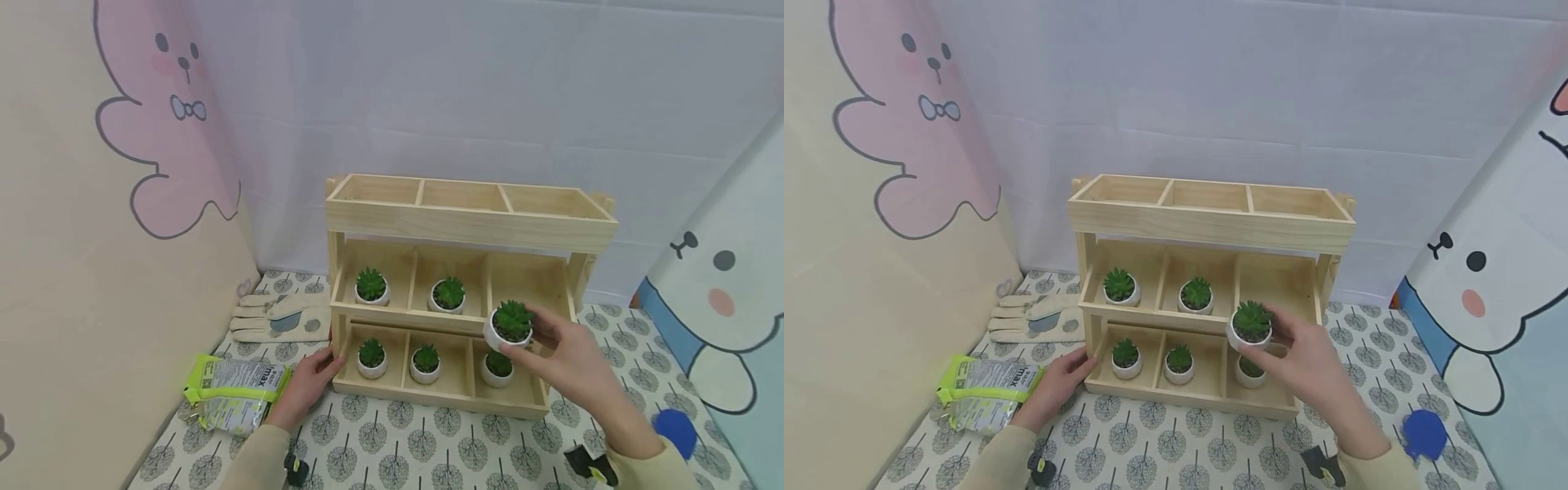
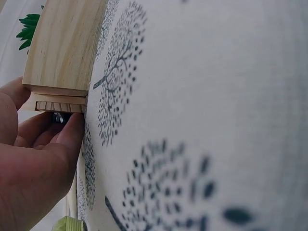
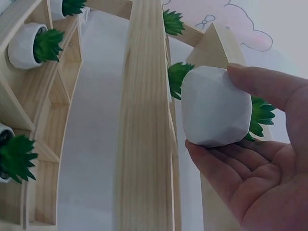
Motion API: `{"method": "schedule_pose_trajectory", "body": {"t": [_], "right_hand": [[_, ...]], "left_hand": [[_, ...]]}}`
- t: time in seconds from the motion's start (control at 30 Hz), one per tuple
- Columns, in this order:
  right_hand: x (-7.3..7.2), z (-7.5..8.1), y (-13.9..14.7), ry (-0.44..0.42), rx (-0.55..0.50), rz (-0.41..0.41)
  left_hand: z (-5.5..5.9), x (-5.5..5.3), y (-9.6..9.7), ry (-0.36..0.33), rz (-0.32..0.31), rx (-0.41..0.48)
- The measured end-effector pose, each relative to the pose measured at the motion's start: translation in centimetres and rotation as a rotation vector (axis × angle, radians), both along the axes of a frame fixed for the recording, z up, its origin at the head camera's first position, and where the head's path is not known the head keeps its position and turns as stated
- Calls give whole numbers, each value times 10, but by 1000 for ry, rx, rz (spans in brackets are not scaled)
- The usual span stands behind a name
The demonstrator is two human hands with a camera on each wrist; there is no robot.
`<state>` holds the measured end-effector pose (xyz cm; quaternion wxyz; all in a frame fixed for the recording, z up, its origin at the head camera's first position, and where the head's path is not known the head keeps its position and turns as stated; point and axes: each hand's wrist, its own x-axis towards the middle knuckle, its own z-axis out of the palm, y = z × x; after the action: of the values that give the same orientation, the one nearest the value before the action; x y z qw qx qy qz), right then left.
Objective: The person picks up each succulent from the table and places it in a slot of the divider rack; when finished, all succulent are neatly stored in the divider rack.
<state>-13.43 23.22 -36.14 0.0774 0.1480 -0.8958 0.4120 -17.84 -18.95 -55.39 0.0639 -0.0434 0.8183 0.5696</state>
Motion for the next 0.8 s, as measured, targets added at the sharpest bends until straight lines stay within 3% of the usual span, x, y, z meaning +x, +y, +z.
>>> {"method": "schedule_pose_trajectory", "body": {"t": [0.43, 0.8], "right_hand": [[-28, 11, 14, 17, 55, -127], [-65, -4, 21, 49, 160, -190]], "left_hand": [[2, 1, 1, 9, 0, 1], [4, 2, 0, 13, -19, 6]]}}
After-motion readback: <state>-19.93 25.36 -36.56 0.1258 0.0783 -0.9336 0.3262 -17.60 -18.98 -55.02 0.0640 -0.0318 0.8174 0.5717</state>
